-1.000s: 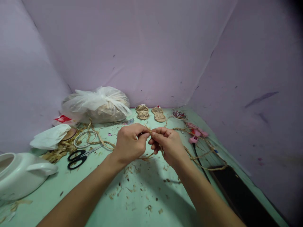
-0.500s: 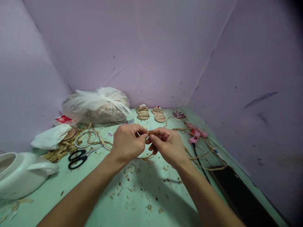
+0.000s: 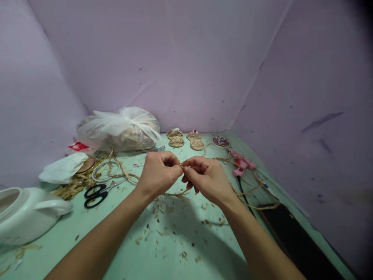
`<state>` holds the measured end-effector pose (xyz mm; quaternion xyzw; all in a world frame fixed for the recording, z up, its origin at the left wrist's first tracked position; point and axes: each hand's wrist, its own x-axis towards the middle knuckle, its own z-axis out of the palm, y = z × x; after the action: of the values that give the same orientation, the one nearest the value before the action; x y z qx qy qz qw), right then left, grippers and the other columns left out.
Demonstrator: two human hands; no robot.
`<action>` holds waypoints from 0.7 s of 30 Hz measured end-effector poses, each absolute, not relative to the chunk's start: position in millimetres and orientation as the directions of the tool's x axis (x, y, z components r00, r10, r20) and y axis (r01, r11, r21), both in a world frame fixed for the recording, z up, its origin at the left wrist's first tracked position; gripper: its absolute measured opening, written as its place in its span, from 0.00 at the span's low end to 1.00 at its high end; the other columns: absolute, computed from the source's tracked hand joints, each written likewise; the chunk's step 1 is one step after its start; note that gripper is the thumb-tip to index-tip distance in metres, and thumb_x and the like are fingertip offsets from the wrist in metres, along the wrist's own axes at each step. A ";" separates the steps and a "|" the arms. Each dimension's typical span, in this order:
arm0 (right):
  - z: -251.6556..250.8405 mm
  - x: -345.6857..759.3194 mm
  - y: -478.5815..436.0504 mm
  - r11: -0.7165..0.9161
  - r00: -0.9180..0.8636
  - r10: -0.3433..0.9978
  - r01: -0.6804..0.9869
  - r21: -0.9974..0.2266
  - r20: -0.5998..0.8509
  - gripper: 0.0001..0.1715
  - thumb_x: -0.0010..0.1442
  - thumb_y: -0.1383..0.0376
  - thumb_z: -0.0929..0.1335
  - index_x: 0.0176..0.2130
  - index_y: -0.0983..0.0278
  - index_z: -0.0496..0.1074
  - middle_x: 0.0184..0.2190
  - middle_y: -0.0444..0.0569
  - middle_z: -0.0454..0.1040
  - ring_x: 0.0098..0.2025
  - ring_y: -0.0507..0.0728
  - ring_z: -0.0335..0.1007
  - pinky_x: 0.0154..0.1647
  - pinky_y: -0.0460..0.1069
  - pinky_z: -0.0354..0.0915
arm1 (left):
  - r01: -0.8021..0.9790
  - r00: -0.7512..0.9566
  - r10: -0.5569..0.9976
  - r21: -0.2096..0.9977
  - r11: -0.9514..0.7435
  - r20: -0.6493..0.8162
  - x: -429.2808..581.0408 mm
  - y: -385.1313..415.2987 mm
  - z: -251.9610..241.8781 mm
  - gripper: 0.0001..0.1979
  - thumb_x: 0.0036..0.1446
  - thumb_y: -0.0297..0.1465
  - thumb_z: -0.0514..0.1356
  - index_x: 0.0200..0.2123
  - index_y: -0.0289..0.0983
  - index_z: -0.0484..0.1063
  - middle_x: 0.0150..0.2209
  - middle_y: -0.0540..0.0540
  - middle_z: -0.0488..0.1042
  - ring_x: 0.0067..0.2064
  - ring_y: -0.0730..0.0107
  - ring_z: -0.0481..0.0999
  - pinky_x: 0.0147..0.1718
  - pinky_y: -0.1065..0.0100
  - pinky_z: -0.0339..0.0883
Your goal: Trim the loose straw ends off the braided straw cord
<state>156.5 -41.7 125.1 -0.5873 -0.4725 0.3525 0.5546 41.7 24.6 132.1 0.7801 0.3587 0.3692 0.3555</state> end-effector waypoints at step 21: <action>122.4 156.9 -43.0 0.178 0.314 0.910 0.296 -0.938 0.272 0.03 0.47 0.70 0.64 0.23 0.64 0.66 0.13 0.38 0.64 0.13 0.46 0.61 0.12 0.41 0.57 | 0.292 0.479 0.714 0.675 -0.678 0.510 40.9 16.3 133.3 0.05 0.39 0.22 0.55 0.15 0.34 0.66 0.16 0.53 0.65 0.19 0.80 0.61 0.18 0.76 0.55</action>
<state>156.9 -43.0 122.4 -0.5808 -0.5191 0.2713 0.5653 40.9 16.3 133.3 0.8201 0.3067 0.4078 0.2590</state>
